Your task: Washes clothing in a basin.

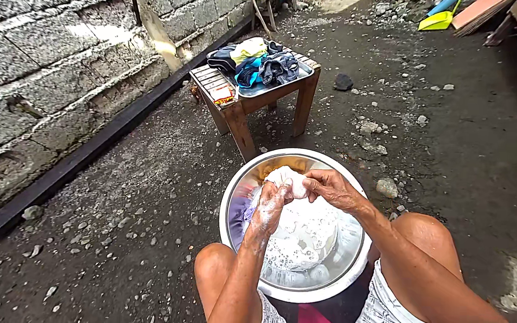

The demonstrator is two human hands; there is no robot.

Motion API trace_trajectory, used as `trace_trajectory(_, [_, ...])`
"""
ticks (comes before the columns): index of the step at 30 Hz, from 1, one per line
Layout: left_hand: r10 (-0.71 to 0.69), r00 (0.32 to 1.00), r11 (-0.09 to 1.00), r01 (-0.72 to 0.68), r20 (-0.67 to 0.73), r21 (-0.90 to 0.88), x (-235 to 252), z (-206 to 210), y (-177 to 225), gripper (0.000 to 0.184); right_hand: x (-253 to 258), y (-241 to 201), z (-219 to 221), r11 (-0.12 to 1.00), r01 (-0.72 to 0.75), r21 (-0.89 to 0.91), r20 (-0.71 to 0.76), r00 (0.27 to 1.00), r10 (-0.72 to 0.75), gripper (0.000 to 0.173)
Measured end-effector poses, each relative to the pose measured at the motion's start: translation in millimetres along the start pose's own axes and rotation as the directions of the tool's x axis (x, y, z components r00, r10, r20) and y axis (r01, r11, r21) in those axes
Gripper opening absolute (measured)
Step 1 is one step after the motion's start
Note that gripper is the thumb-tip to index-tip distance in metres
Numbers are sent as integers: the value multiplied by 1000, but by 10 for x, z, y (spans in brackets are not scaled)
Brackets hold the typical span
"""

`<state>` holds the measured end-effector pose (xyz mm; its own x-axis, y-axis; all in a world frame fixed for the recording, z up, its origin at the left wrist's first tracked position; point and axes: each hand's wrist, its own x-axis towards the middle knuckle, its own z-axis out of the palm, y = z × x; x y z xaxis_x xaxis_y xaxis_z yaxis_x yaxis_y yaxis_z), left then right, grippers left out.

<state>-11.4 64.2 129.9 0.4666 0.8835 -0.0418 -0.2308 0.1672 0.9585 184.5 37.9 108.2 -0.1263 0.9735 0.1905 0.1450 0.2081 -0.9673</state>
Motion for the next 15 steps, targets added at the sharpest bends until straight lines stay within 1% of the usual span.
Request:
trace_trajectory(2, [37,999,998,-36,-6,41,12,-3,-28,26,8,23,61,999,30,-9,-66,997,-31,23])
trace_trajectory(4, [67,996,992,-61,-53,109,22,-8,-56,32,12,37,61,998,29,50,-75,997,-25,23])
trace_trajectory(7, [100,991,972,-79,-86,220,27,-17,-74,32,2,-24,47,980,-63,188,-37,997,71,25])
trace_trajectory(9, [175,981,911,-128,-86,392,23,-20,-84,30,-9,-73,53,967,-107,233,-18,993,115,26])
trace_trajectory(10, [218,973,865,-155,-79,478,21,-18,-91,29,-15,-92,59,966,-117,232,-19,992,124,27])
trace_trajectory(12, [280,958,784,-188,-68,592,19,-3,-106,29,-19,-118,75,976,-113,188,-46,991,124,32])
trace_trajectory(14, [314,948,730,-202,-57,653,19,6,-130,29,-19,-134,88,991,-101,86,-75,991,107,34])
trace_trajectory(15, [324,945,704,-205,-50,680,16,14,-139,26,-21,-140,95,996,-89,29,-76,993,91,35])
